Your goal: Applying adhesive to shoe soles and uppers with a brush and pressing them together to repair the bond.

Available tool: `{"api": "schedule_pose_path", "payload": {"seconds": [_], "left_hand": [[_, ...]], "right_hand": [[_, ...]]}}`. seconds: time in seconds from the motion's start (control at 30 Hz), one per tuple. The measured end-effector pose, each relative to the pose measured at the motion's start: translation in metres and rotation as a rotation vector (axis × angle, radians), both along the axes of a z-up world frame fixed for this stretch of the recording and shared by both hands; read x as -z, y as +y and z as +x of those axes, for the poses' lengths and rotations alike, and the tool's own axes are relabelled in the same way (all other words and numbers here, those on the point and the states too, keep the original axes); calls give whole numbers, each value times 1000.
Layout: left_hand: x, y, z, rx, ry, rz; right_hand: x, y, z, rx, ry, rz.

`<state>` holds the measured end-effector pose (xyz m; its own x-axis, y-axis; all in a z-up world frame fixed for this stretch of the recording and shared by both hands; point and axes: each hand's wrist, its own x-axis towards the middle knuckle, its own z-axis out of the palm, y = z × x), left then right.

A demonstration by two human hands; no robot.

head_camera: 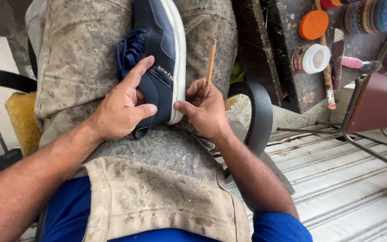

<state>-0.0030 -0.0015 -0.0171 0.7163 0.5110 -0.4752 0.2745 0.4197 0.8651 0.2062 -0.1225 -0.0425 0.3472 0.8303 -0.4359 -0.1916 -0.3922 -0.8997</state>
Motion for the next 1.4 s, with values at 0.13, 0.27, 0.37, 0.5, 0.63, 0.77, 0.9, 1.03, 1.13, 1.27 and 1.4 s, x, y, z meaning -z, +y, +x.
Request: {"api": "schedule_pose_path", "payload": {"seconds": [0.13, 0.27, 0.37, 0.5, 0.63, 0.77, 0.9, 1.03, 1.13, 1.27, 1.4], "left_hand": [[-13, -2, 7, -40, -3, 60], [-34, -3, 17, -77, 205, 240], [-26, -10, 14, -115, 262, 250], [-36, -9, 19, -95, 311, 262], [-45, -6, 25, -78, 269, 255], [-39, -4, 23, -75, 230, 257], [-33, -6, 19, -93, 224, 240], [-52, 1, 24, -127, 210, 192], [-75, 3, 30, -125, -28, 89], [-133, 19, 61, 277, -96, 408], [-111, 19, 85, 104, 260, 1652]], "right_hand": [[-6, -2, -4, 17, -45, 15], [-24, 3, -1, 64, 5, -1], [-11, 5, -2, 93, -6, -3], [7, 1, -2, 120, -26, 1], [6, 2, -3, 109, -89, 21], [-10, -5, -9, 79, -51, 33], [1, -8, -9, 80, -142, 56], [-27, -22, -6, 25, -11, 113], [-63, -18, 11, -13, -75, 202], [-97, 7, 73, 76, -65, 314], [-113, 39, 93, 50, -153, 126]]}}
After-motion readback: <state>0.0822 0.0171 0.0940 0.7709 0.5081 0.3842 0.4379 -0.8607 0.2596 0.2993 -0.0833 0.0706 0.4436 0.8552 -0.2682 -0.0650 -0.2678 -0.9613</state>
